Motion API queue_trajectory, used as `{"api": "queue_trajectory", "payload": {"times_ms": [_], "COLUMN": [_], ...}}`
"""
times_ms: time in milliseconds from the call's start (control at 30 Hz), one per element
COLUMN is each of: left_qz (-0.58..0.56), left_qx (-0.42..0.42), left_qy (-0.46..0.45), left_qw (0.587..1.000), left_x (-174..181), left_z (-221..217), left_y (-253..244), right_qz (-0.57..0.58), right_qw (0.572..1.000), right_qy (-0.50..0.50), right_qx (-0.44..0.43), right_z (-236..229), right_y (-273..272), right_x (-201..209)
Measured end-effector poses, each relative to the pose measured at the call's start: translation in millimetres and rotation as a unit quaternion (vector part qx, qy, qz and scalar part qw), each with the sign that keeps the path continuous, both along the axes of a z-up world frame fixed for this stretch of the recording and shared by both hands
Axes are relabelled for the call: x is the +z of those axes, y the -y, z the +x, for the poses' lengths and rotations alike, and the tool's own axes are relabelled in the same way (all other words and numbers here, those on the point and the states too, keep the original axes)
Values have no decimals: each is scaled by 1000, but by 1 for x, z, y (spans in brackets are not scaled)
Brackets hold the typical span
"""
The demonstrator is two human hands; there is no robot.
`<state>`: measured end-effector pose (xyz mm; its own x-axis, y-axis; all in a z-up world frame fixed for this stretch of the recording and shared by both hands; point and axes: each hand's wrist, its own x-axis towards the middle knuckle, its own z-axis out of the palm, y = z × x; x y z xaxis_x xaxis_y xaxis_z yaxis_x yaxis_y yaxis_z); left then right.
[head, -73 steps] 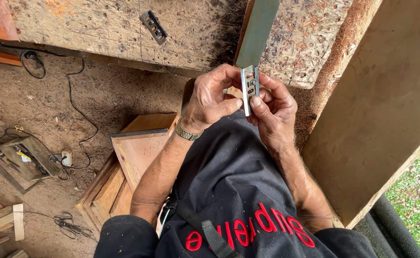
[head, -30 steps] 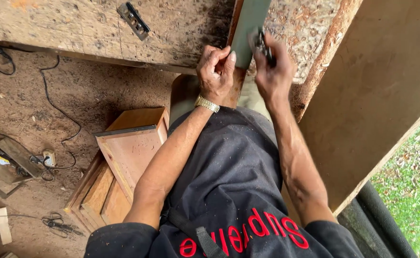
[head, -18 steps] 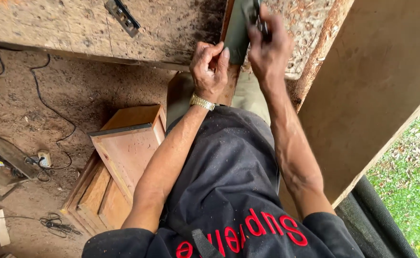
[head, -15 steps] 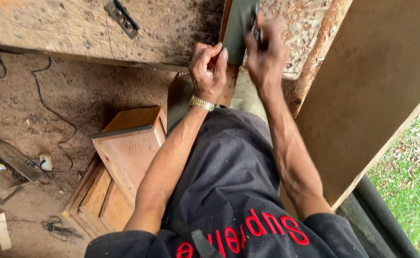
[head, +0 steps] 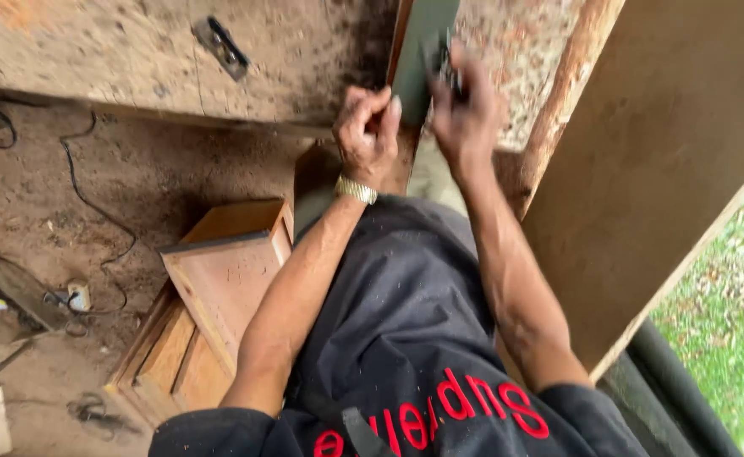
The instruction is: The person sharpens small metal parts on a green sharpening stone attached to a wooden workbench. They repeatedly rub the parts against the stone, inspect them, and occasionally wipe them with a cloth. The person also briefly opens a drawer and handles a small yellow sponge.
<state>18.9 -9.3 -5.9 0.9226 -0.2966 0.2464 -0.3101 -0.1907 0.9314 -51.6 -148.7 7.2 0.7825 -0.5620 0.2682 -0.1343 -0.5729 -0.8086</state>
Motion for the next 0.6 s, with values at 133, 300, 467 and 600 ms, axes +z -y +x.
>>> {"api": "queue_trajectory", "payload": {"times_ms": [133,300,467,600], "left_qz": [-3,-9,7,8], "left_qx": [2,-3,-10,-7], "left_qy": [-19,-7,-1,-17], "left_qw": [1000,1000,1000,1000], "left_x": [10,4,10,4], "left_z": [-3,-1,-1,-2], "left_y": [0,-1,-1,-3], "right_qz": [21,-16,-18,15], "right_qw": [999,998,998,999], "right_qy": [-22,-47,-11,-42], "right_qx": [-35,-42,-52,-28], "right_z": [15,-7,3,-18], "right_y": [6,-2,-6,-5], "right_x": [1,-9,5,-11]}}
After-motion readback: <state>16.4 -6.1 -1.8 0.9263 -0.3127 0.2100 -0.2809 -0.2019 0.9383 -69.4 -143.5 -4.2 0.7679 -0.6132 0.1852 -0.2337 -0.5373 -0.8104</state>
